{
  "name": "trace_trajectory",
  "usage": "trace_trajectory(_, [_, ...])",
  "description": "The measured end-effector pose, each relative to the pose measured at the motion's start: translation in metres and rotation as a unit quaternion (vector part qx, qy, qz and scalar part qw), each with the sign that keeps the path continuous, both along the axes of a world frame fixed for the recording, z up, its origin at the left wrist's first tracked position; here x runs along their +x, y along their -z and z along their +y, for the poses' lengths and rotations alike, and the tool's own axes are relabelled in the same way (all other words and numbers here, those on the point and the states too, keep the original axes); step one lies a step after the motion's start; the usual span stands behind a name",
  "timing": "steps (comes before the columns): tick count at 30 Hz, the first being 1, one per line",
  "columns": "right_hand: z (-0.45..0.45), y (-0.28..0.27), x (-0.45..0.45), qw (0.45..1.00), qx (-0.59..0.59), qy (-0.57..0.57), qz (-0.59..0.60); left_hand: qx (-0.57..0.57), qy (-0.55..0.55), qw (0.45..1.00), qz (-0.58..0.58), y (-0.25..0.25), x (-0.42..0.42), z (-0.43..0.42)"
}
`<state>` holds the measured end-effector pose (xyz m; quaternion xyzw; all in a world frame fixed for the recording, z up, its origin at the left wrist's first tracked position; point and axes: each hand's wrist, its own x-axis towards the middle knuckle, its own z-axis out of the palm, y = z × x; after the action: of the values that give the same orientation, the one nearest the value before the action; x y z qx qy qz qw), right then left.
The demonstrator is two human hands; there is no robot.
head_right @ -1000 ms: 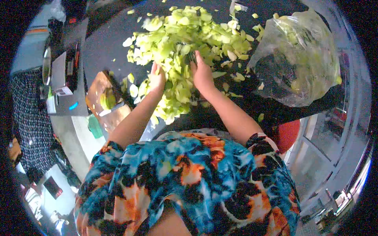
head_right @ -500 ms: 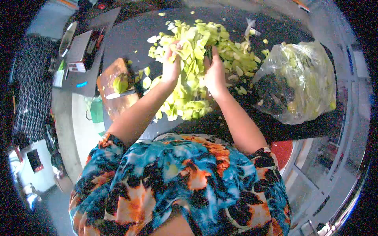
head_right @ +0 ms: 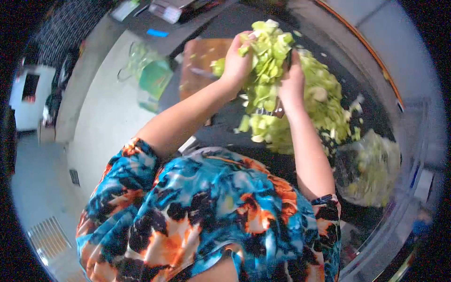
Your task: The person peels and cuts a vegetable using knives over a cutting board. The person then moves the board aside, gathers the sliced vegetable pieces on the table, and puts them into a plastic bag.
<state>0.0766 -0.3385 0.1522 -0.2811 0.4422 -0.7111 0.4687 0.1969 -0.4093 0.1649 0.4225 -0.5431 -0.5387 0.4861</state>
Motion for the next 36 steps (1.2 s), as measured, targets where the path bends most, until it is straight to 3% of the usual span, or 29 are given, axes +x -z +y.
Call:
trace_trajectory(1, [-0.014, -0.011, 0.025, 0.976, 0.040, 0.014, 0.215, -0.009, -0.029, 0.999, -0.044, -0.008, 0.022, -0.006])
trace_trajectory(2, [-0.021, -0.023, 0.048, 0.966, 0.036, -0.004, 0.255, 0.005, -0.042, 0.998, -0.046, -0.007, 0.045, -0.015])
trace_trajectory(3, [-0.038, -0.018, 0.063, 0.987, 0.007, -0.028, 0.161, 0.010, -0.053, 0.997, -0.046, -0.006, 0.064, -0.026])
trace_trajectory(4, [-0.056, -0.010, 0.080, 0.959, 0.016, -0.015, 0.283, 0.015, -0.062, 0.997, -0.044, -0.012, 0.084, -0.038])
trace_trajectory(6, [-0.081, 0.005, 0.118, 0.935, 0.061, -0.034, 0.347, 0.038, -0.072, 0.996, -0.031, -0.009, 0.134, -0.058])
trace_trajectory(7, [-0.075, -0.005, 0.133, 0.951, 0.042, -0.021, 0.306, 0.068, -0.080, 0.993, -0.048, -0.012, 0.141, -0.050])
trace_trajectory(8, [-0.077, -0.014, 0.153, 0.980, 0.022, -0.097, 0.174, 0.073, -0.102, 0.990, -0.071, -0.013, 0.162, -0.055])
trace_trajectory(10, [-0.095, -0.013, 0.188, 0.913, 0.121, -0.092, 0.378, 0.103, -0.123, 0.984, -0.078, -0.016, 0.202, -0.067])
trace_trajectory(12, [-0.108, -0.002, 0.227, 0.924, 0.112, -0.105, 0.351, 0.109, -0.161, 0.972, -0.133, -0.015, 0.236, -0.069])
trace_trajectory(14, [-0.100, 0.047, 0.223, 0.939, 0.122, -0.134, 0.293, 0.148, -0.165, 0.966, -0.135, 0.021, 0.238, -0.058])
trace_trajectory(16, [-0.102, 0.049, 0.244, 0.893, 0.170, -0.180, 0.375, 0.169, -0.196, 0.955, -0.144, 0.044, 0.260, -0.059])
trace_trajectory(18, [-0.110, 0.047, 0.268, 0.823, 0.294, -0.219, 0.435, 0.263, -0.192, 0.944, -0.057, 0.068, 0.283, -0.058])
trace_trajectory(20, [-0.118, 0.087, 0.271, 0.820, 0.384, -0.291, 0.308, 0.381, -0.170, 0.907, -0.060, 0.110, 0.301, -0.057])
trace_trajectory(21, [-0.103, 0.106, 0.256, 0.810, 0.398, -0.299, 0.311, 0.438, -0.137, 0.880, -0.123, 0.134, 0.291, -0.043])
trace_trajectory(23, [-0.108, 0.141, 0.265, 0.805, 0.422, -0.324, 0.264, 0.426, -0.114, 0.870, -0.219, 0.221, 0.320, -0.042])
trace_trajectory(24, [-0.110, 0.093, 0.275, 0.803, 0.444, -0.332, 0.221, 0.434, -0.112, 0.859, -0.246, 0.217, 0.327, -0.044])
trace_trajectory(26, [-0.108, 0.102, 0.271, 0.814, 0.435, -0.331, 0.197, 0.467, -0.116, 0.830, -0.280, 0.178, 0.335, -0.045])
trace_trajectory(28, [-0.094, 0.054, 0.263, 0.818, 0.441, -0.342, 0.138, 0.405, -0.046, 0.838, -0.362, 0.243, 0.349, -0.039])
trace_trajectory(30, [-0.092, 0.049, 0.255, 0.824, 0.439, -0.340, 0.114, 0.342, -0.043, 0.853, -0.393, 0.267, 0.369, -0.046])
trace_trajectory(32, [-0.082, 0.068, 0.244, 0.863, 0.401, -0.280, 0.123, 0.249, 0.024, 0.838, -0.484, 0.223, 0.373, -0.053])
trace_trajectory(33, [-0.077, 0.062, 0.234, 0.860, 0.426, -0.275, 0.055, 0.216, 0.057, 0.817, -0.532, 0.246, 0.389, -0.061])
trace_trajectory(34, [-0.071, 0.047, 0.219, 0.862, 0.407, -0.301, 0.008, 0.225, 0.071, 0.813, -0.532, 0.226, 0.392, -0.062])
trace_trajectory(35, [-0.033, 0.051, 0.175, 0.870, 0.370, -0.324, -0.016, 0.272, 0.010, 0.866, -0.420, 0.247, 0.375, -0.013])
trace_trajectory(36, [-0.026, 0.036, 0.171, 0.889, 0.316, -0.326, -0.062, 0.325, 0.006, 0.882, -0.341, 0.232, 0.399, -0.022])
